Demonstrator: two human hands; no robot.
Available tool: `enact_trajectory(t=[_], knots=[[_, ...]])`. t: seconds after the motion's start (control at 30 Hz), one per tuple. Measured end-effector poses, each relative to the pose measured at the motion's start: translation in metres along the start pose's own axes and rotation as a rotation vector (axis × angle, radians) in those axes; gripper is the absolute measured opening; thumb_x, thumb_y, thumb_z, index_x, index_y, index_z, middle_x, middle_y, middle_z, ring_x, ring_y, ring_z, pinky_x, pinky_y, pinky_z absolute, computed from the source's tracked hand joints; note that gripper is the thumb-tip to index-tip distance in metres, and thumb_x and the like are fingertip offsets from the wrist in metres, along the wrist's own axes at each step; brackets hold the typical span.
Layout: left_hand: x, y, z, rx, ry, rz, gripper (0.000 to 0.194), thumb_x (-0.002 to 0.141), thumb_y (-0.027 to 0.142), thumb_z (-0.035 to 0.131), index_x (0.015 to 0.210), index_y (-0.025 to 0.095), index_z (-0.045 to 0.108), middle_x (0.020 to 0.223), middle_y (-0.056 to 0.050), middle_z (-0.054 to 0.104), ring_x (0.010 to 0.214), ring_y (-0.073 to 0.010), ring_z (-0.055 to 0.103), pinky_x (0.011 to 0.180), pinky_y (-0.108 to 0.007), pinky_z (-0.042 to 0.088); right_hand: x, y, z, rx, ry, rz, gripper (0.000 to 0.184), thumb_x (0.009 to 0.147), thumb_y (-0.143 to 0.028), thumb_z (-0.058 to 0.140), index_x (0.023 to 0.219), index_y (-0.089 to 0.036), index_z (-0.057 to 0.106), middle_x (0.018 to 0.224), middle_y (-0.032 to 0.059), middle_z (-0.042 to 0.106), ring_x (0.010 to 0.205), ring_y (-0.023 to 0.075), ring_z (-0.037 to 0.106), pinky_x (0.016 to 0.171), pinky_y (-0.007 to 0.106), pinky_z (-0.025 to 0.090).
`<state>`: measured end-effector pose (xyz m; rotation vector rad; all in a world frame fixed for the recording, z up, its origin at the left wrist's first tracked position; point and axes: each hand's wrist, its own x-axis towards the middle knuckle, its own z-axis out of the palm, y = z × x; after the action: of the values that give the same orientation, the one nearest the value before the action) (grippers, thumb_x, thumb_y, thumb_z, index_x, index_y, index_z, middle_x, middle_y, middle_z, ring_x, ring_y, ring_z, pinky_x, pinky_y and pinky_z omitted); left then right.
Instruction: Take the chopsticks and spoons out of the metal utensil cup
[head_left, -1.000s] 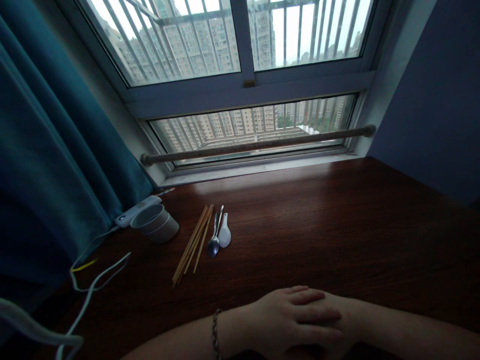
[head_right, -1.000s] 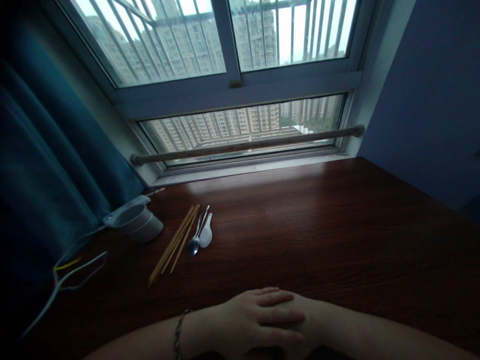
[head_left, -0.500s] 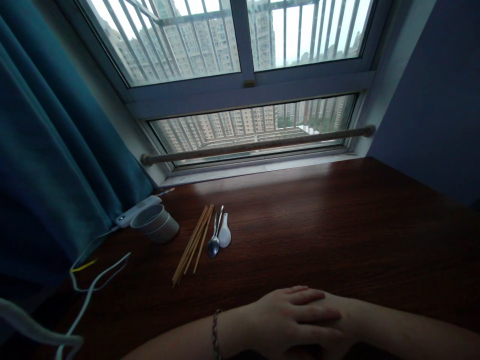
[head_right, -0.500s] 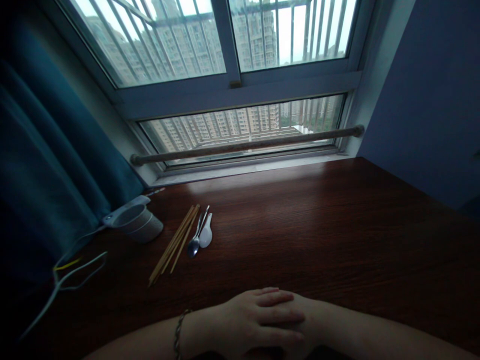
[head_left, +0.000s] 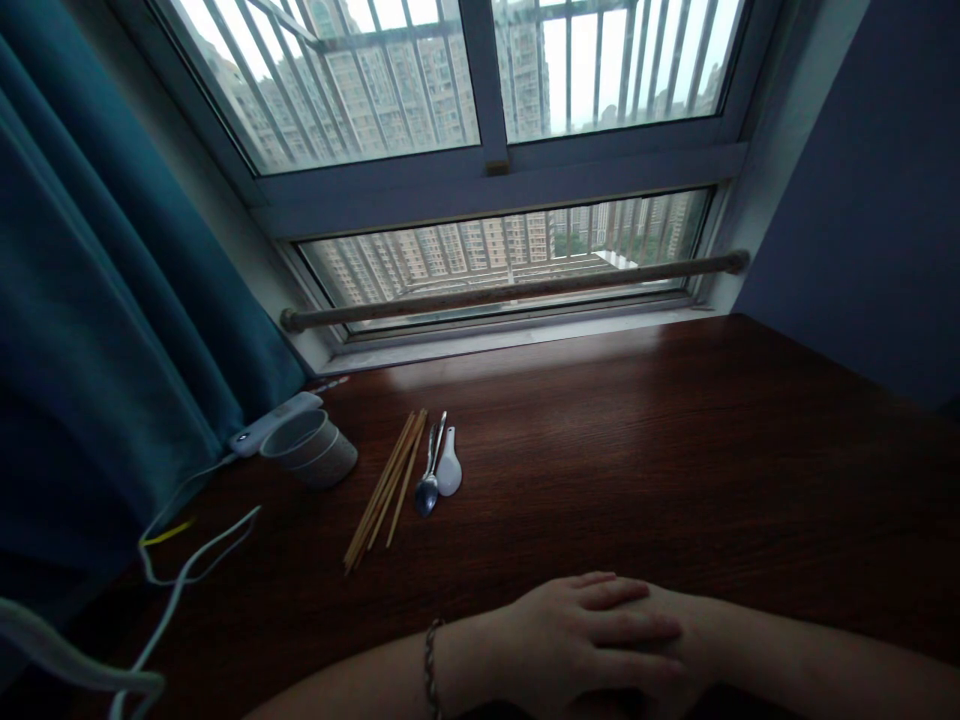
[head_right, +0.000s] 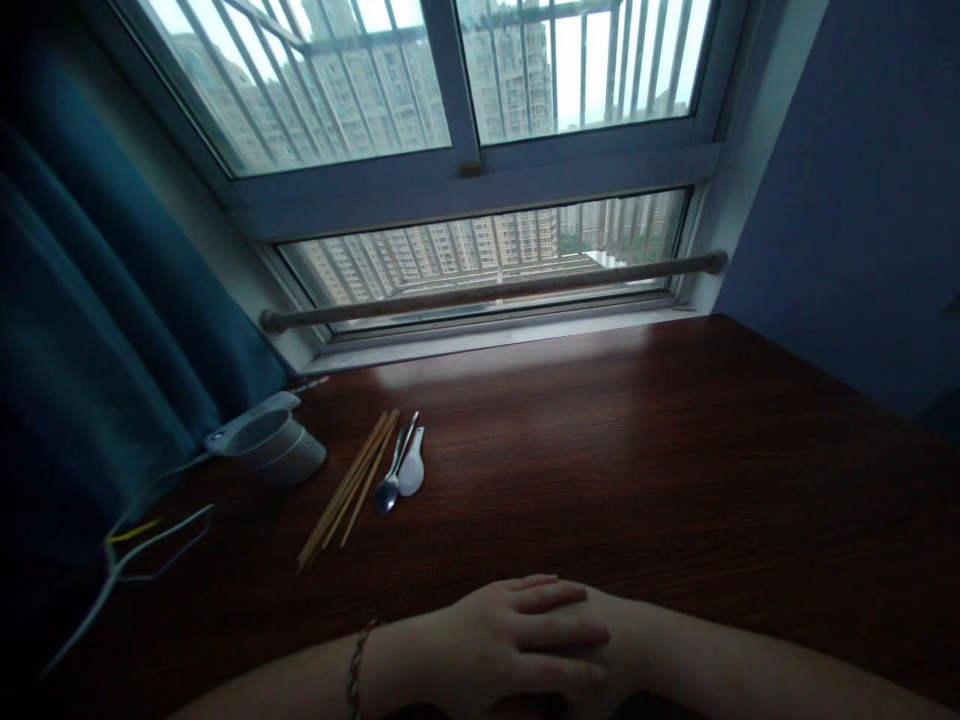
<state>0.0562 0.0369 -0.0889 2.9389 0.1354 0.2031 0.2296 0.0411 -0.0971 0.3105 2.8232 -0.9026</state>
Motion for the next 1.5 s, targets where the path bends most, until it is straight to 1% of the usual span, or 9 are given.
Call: enact_trajectory(t=[0.1,0.27,0.37,0.43,0.57,0.73,1.03,1.2,1.5], knots=[[0.001,0.000,-0.001,-0.007,0.002,0.002,0.046,0.088,0.041,0.035,0.131,0.024,0.036,0.144,0.005,0.015,0.133,-0.0195,0.012,0.111,-0.031,0.014,0.001,0.004,0.006,0.007,-0.057,0.027,0.058,0.083,-0.042,0.045,0.134,-0.016,0.037,0.137,0.0058,0.025,0.130,0.0244,0.017,0.109,0.045,0.012],[0.002,0.001,-0.002,-0.009,0.016,0.011,0.046,0.088,0.039,0.036,0.130,0.023,0.037,0.144,0.004,0.017,0.132,-0.0185,0.014,0.111,-0.030,0.015,-0.001,0.012,0.017,0.021,0.076,0.003,0.058,0.080,-0.046,0.050,0.133,-0.026,0.037,0.138,0.0026,0.022,0.130,0.0257,0.018,0.109,0.045,0.014],[0.001,0.001,-0.001,-0.014,0.019,0.010,0.046,0.087,0.039,0.038,0.130,0.023,0.038,0.144,0.005,0.017,0.132,-0.0193,0.015,0.111,-0.031,0.016,-0.001,0.007,0.010,0.019,-0.004,0.042,0.057,0.080,-0.047,0.049,0.130,-0.020,0.043,0.136,0.0049,0.027,0.127,0.0290,0.023,0.107,0.048,0.019],[0.001,0.001,-0.001,-0.012,0.020,0.004,0.047,0.087,0.039,0.039,0.130,0.023,0.037,0.144,0.005,0.017,0.132,-0.0194,0.015,0.111,-0.031,0.017,-0.001,0.002,0.002,-0.002,-0.028,0.037,0.058,0.081,-0.045,0.047,0.131,-0.016,0.041,0.136,0.0062,0.026,0.128,0.0288,0.020,0.107,0.048,0.017],[0.001,0.000,-0.001,-0.005,0.025,0.000,0.047,0.087,0.039,0.036,0.132,0.024,0.035,0.144,0.005,0.016,0.132,-0.0193,0.014,0.111,-0.031,0.017,-0.002,-0.002,-0.007,-0.035,0.042,-0.038,0.056,0.083,-0.045,0.045,0.131,-0.016,0.042,0.137,0.0053,0.022,0.130,0.0263,0.013,0.109,0.045,0.011],[0.001,0.000,-0.001,-0.014,0.020,0.003,0.047,0.087,0.040,0.038,0.131,0.023,0.036,0.144,0.005,0.018,0.132,-0.0195,0.016,0.111,-0.031,0.016,-0.001,0.003,0.004,-0.001,0.078,-0.064,0.056,0.083,-0.044,0.045,0.130,-0.014,0.043,0.136,0.0082,0.026,0.129,0.0284,0.016,0.107,0.049,0.012],[0.002,0.000,0.000,-0.015,0.024,-0.002,0.047,0.087,0.040,0.038,0.130,0.024,0.036,0.144,0.006,0.017,0.132,-0.0194,0.016,0.111,-0.031,0.017,0.000,0.010,0.014,0.053,0.057,-0.032,0.063,0.080,-0.042,0.051,0.135,-0.017,0.035,0.140,0.0049,0.016,0.131,0.0286,0.008,0.109,0.048,0.004],[0.002,0.000,0.000,-0.015,0.021,0.010,0.048,0.087,0.042,0.037,0.131,0.023,0.036,0.143,0.005,0.018,0.132,-0.0191,0.015,0.111,-0.030,0.016,0.004,0.015,0.026,0.075,0.148,-0.035,0.061,0.073,-0.044,0.060,0.126,-0.018,0.047,0.135,0.0032,0.031,0.132,0.0229,0.012,0.112,0.040,0.002],[0.003,0.000,-0.001,-0.013,0.049,0.007,0.047,0.087,0.045,0.033,0.129,0.023,0.038,0.143,0.005,0.021,0.131,-0.0189,0.020,0.110,-0.030,0.020,0.006,0.014,0.026,0.087,0.155,-0.021,0.064,0.069,-0.046,0.063,0.124,-0.018,0.049,0.134,0.0044,0.032,0.131,0.0241,0.015,0.112,0.041,0.006]])
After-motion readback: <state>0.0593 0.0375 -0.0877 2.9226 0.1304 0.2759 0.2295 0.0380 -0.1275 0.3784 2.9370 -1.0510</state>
